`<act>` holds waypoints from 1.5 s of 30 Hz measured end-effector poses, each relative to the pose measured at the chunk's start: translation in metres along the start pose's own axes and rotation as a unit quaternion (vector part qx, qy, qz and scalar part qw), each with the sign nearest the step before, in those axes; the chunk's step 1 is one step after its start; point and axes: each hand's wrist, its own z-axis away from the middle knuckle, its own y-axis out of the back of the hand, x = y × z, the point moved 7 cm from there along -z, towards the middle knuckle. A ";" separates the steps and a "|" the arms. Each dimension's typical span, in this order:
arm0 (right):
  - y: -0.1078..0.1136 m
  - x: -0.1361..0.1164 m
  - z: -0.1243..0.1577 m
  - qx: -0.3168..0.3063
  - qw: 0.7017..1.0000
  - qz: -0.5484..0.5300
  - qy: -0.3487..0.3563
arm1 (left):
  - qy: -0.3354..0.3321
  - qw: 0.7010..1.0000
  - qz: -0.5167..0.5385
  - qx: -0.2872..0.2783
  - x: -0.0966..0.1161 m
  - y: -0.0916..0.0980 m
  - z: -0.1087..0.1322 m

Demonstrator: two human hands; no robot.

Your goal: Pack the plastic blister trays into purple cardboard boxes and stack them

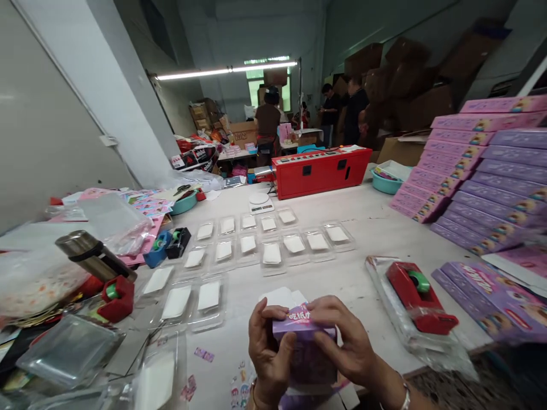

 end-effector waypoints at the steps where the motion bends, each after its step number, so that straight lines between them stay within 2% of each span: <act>1: 0.000 0.003 -0.002 0.005 0.999 -0.012 -0.046 | -0.012 1.000 -0.014 0.009 0.002 -0.001 0.001; 3: -0.002 0.005 -0.005 0.023 0.995 -0.025 -0.097 | -0.038 0.998 -0.041 0.023 0.005 -0.002 0.001; 5: -0.005 0.003 -0.007 0.053 0.992 -0.032 -0.106 | -0.061 0.995 -0.074 0.020 0.008 -0.003 0.000; 8: -0.006 0.000 -0.006 0.101 0.990 -0.039 -0.093 | -0.086 0.990 -0.109 -0.003 0.014 -0.006 -0.004; 13: -0.008 -0.003 -0.006 0.102 0.993 -0.031 -0.060 | -0.141 0.984 -0.096 -0.051 0.026 -0.010 -0.009; 17: -0.005 0.002 -0.003 0.120 0.991 -0.030 -0.048 | -0.182 0.972 -0.111 -0.095 0.027 -0.015 -0.007; 22: -0.006 0.002 -0.002 0.131 0.991 -0.028 0.001 | -0.140 0.979 -0.133 -0.066 0.017 -0.014 -0.006; 25: -0.008 0.001 -0.002 0.133 0.991 0.003 0.026 | -0.132 0.979 -0.134 -0.073 0.017 -0.016 -0.003; 28: -0.006 0.008 0.003 0.118 0.993 -0.015 0.006 | -0.140 0.978 -0.128 -0.090 0.023 -0.017 -0.007; 29: -0.003 0.013 0.006 0.116 0.993 -0.028 -0.025 | -0.131 0.980 -0.133 -0.067 0.024 -0.013 -0.013; 30: 0.001 0.019 0.011 0.111 0.991 -0.041 -0.069 | -0.111 0.985 -0.133 -0.014 0.024 -0.003 -0.021; 32: 0.004 0.030 0.023 0.069 0.981 -0.067 -0.166 | -0.043 0.982 -0.093 0.160 0.021 0.029 -0.036; 33: 0.002 0.032 0.030 0.028 0.975 -0.081 -0.205 | 0.003 0.968 -0.054 0.244 0.015 0.044 -0.041; 34: 0.000 0.032 0.036 -0.020 0.968 -0.094 -0.230 | 0.047 0.952 -0.014 0.301 0.008 0.056 -0.045; 35: -0.001 0.030 0.040 -0.059 0.963 -0.100 -0.244 | 0.083 0.941 0.021 0.328 0.002 0.062 -0.048; 36: 0.000 0.026 0.042 -0.078 0.963 -0.095 -0.238 | 0.114 0.936 0.045 0.331 -0.004 0.066 -0.051; 38: 0.011 0.016 0.038 -0.051 0.983 -0.039 -0.170 | 0.132 0.936 0.035 0.324 -0.007 0.072 -0.049; 39: 0.018 0.010 0.035 -0.021 0.993 0.018 -0.115 | 0.106 0.939 0.001 0.326 -0.004 0.076 -0.044; 40: 0.021 0.003 0.033 0.004 0.995 0.085 -0.056 | 0.059 0.947 -0.051 0.313 0.002 0.077 -0.038; 41: 0.020 -0.002 0.034 0.014 0.988 0.154 -0.001 | -0.003 0.955 -0.117 0.272 0.009 0.075 -0.030; 42: 0.014 -0.005 0.037 0.003 0.976 0.214 0.041 | -0.073 0.959 -0.192 0.196 0.014 0.065 -0.022; 43: 0.005 -0.004 0.042 -0.027 0.963 0.258 0.067 | -0.134 0.951 -0.263 0.087 0.014 0.050 -0.011; 44: -0.006 -0.001 0.049 -0.069 0.953 0.283 0.078 | -0.174 0.930 -0.321 -0.043 0.005 0.031 0.005; 45: -0.016 0.004 0.058 -0.115 0.947 0.289 0.078 | -0.195 0.895 -0.365 -0.166 -0.010 0.013 0.024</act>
